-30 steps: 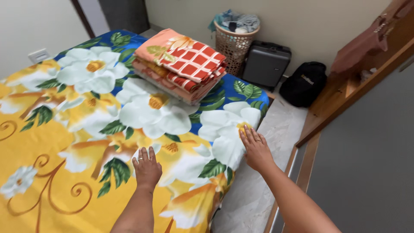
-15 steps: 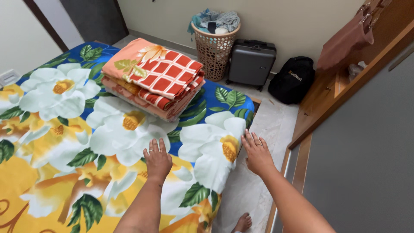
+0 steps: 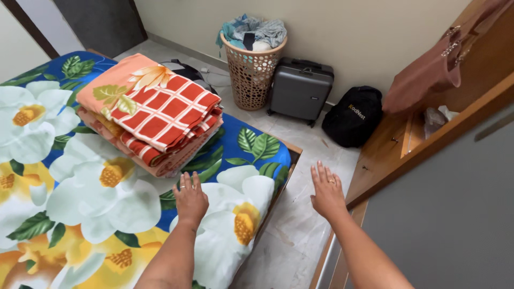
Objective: The person picks up several pillows from the floor one at a time and places them on a bed against the headboard.
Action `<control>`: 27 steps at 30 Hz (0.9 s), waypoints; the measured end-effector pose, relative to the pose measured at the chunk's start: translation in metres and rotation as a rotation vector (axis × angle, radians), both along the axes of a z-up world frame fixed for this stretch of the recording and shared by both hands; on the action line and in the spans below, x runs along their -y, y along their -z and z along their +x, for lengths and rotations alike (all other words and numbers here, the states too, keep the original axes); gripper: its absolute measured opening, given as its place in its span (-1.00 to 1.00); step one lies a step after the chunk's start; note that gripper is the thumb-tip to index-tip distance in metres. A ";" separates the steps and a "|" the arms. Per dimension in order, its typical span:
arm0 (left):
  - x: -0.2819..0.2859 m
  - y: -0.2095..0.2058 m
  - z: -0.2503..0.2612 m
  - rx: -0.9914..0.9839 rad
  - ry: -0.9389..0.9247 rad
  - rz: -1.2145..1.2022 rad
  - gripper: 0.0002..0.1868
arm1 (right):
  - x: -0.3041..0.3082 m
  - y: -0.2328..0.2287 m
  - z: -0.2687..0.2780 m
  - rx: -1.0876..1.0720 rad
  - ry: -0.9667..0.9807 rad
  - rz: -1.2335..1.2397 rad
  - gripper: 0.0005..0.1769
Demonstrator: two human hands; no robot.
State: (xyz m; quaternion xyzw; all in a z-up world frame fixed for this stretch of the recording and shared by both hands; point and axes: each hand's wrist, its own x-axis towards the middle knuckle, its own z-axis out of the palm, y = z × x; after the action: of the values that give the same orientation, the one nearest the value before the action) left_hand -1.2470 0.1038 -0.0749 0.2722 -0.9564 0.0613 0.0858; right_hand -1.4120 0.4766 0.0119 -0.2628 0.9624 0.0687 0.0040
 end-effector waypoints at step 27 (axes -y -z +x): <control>0.085 0.011 -0.289 0.035 -0.230 0.097 -0.23 | 0.134 0.022 -0.334 0.123 -0.194 0.035 0.17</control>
State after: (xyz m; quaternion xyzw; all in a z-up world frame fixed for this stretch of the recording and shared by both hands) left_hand -1.5358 0.0187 -0.0855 0.3830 -0.9220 0.0290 0.0483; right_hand -1.7457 0.3424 -0.0096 -0.3581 0.9291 0.0693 0.0610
